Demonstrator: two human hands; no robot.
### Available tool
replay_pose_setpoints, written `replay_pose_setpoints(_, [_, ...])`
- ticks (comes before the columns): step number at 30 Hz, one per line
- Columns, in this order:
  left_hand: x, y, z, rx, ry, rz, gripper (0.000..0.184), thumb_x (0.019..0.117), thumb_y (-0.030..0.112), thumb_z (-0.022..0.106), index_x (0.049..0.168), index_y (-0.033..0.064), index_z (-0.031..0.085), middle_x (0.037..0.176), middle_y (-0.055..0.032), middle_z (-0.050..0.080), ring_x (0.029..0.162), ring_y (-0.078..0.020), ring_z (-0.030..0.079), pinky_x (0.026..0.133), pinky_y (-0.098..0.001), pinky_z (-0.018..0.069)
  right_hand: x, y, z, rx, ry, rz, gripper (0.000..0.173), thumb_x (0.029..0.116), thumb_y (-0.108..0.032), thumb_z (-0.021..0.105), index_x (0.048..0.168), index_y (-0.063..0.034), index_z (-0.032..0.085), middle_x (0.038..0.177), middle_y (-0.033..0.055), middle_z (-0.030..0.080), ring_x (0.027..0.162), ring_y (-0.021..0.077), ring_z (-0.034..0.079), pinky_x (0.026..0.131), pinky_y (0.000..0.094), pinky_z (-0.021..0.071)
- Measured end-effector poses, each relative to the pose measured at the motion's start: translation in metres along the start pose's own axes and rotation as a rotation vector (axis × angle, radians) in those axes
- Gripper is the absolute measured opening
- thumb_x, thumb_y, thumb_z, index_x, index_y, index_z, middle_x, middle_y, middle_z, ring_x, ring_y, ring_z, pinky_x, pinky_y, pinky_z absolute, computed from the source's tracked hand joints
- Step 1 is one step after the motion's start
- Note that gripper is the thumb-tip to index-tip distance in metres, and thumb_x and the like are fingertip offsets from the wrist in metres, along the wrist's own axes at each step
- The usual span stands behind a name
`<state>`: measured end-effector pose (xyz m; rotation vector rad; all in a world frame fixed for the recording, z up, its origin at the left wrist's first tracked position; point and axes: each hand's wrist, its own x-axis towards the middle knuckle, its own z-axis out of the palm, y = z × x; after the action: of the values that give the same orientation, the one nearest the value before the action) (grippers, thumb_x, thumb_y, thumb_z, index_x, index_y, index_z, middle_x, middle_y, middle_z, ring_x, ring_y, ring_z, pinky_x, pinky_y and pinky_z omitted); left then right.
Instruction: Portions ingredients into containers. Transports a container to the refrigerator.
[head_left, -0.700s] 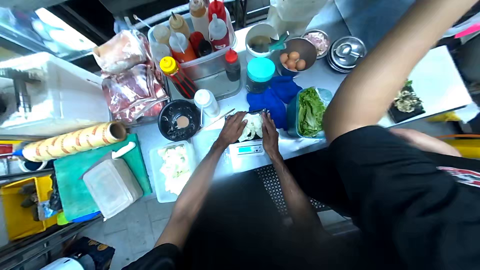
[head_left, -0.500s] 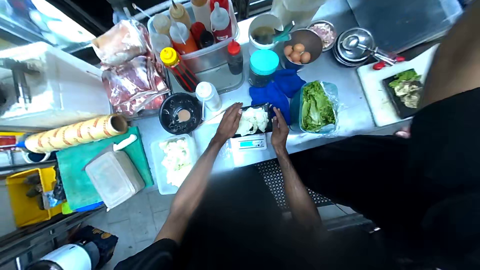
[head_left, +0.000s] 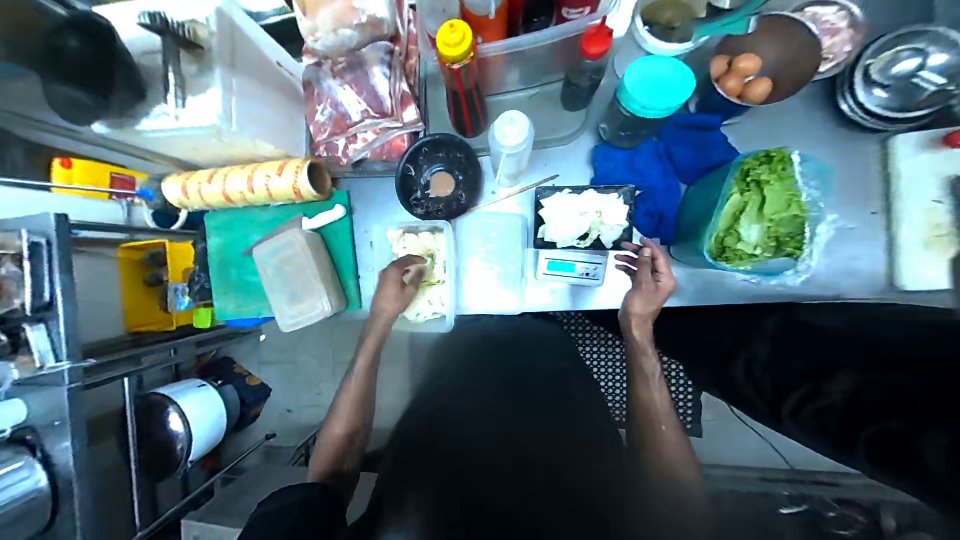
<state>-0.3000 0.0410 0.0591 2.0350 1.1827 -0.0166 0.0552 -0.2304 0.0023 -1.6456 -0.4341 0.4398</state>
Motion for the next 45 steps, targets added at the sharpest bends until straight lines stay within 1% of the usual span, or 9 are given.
replay_pose_setpoints(2, [0.0, -0.011, 0.022, 0.261, -0.049, 0.036, 0.06, 0.0879, 0.04, 0.078, 0.141, 0.0192, 0.061, 0.152, -0.014, 0.05, 0.144, -0.0378, 0.041, 0.115, -0.063, 0.0357, -0.005, -0.021, 0.02, -0.008, -0.061, -0.016, 0.039, 0.1117, -0.024, 0.034, 0.141, -0.0076, 0.055, 0.124, 0.0059, 0.069, 0.097, 0.0145, 0.07, 0.083, 0.0332, 0.0601])
replay_pose_setpoints(6, [0.01, -0.03, 0.038, 0.258, 0.057, 0.028, 0.046, 0.0959, 0.048, 0.066, 0.128, 0.0144, 0.071, 0.136, -0.0114, 0.064, 0.133, -0.0367, 0.053, 0.106, -0.0627, 0.0434, -0.001, -0.055, 0.057, 0.025, -0.15, -0.103, 0.038, 0.1122, -0.022, 0.034, 0.139, -0.0044, 0.055, 0.12, 0.0068, 0.07, 0.092, 0.0137, 0.07, 0.081, 0.0315, 0.0604])
replay_pose_setpoints(9, [0.013, -0.023, 0.033, 0.223, -0.011, 0.034, 0.042, 0.0953, 0.046, 0.068, 0.129, 0.0214, 0.072, 0.144, -0.0102, 0.057, 0.136, -0.0416, 0.044, 0.099, -0.0688, 0.0387, 0.006, -0.061, 0.081, 0.104, -0.139, -0.154, 0.036, 0.1109, -0.016, 0.039, 0.131, 0.0044, 0.06, 0.111, 0.0135, 0.073, 0.092, 0.0215, 0.072, 0.081, 0.0392, 0.0618])
replay_pose_setpoints(12, [0.009, -0.016, 0.029, 0.22, 0.02, 0.121, 0.03, 0.0926, 0.039, 0.074, 0.112, 0.0167, 0.078, 0.145, -0.01, 0.055, 0.135, -0.0427, 0.043, 0.1, -0.0713, 0.0347, -0.009, -0.068, 0.094, 0.102, -0.173, -0.156, 0.035, 0.1109, -0.017, 0.04, 0.131, 0.0033, 0.061, 0.109, 0.0131, 0.074, 0.091, 0.0216, 0.073, 0.082, 0.0387, 0.0618])
replay_pose_setpoints(17, [-0.014, -0.042, -0.002, -0.263, 0.124, 0.034, 0.044, 0.0975, 0.035, 0.07, 0.131, 0.0078, 0.065, 0.149, -0.0091, 0.054, 0.133, -0.0311, 0.054, 0.107, -0.0562, 0.0468, -0.053, -0.07, 0.09, -0.001, -0.232, -0.12, 0.036, 0.1118, -0.022, 0.038, 0.133, -0.0048, 0.062, 0.112, 0.0074, 0.074, 0.091, 0.0149, 0.072, 0.082, 0.0316, 0.0608])
replay_pose_setpoints(21, [-0.023, -0.055, -0.02, -0.719, 0.158, 0.032, 0.031, 0.1025, 0.027, 0.064, 0.129, 0.0115, 0.064, 0.111, -0.0067, 0.07, 0.093, -0.0156, 0.068, 0.087, -0.0386, 0.0577, -0.072, -0.063, 0.101, -0.001, -0.252, -0.044, 0.035, 0.1108, -0.021, 0.041, 0.129, -0.0032, 0.065, 0.111, 0.0083, 0.074, 0.093, 0.017, 0.072, 0.082, 0.0342, 0.061])
replay_pose_setpoints(32, [-0.027, -0.054, -0.014, -1.572, 0.029, -0.035, 0.023, 0.106, 0.025, 0.054, 0.127, 0.0194, 0.061, 0.118, -0.0018, 0.068, 0.104, -0.0141, 0.068, 0.089, -0.0346, 0.0583, -0.104, -0.102, 0.211, -0.187, -0.795, 0.0, 0.031, 0.1042, -0.024, 0.06, 0.13, -0.0091, 0.068, 0.116, 0.0088, 0.072, 0.098, 0.0195, 0.072, 0.085, 0.0422, 0.0614])
replay_pose_setpoints(37, [-0.031, -0.045, -0.01, -1.696, -0.027, 0.004, 0.034, 0.1076, 0.027, 0.051, 0.142, 0.0241, 0.051, 0.131, -0.0047, 0.063, 0.115, -0.0194, 0.065, 0.095, -0.042, 0.0572, -0.113, -0.093, 0.259, -0.257, -0.812, -0.233, 0.07, 0.0827, -0.035, 0.086, 0.143, -0.0121, 0.059, 0.141, 0.0151, 0.055, 0.106, 0.0226, 0.067, 0.081, 0.0387, 0.062])
replay_pose_setpoints(45, [-0.037, -0.033, -0.011, -1.593, 0.067, -0.274, 0.036, 0.1082, 0.026, 0.051, 0.144, 0.0205, 0.051, 0.133, -0.0098, 0.064, 0.111, -0.0241, 0.068, 0.092, -0.0437, 0.0583, -0.111, -0.067, 0.268, -0.319, -0.72, -0.203, 0.02, 0.0966, -0.023, 0.071, 0.112, -0.0111, 0.075, 0.128, 0.0113, 0.064, 0.102, 0.0197, 0.069, 0.082, 0.0362, 0.0622])
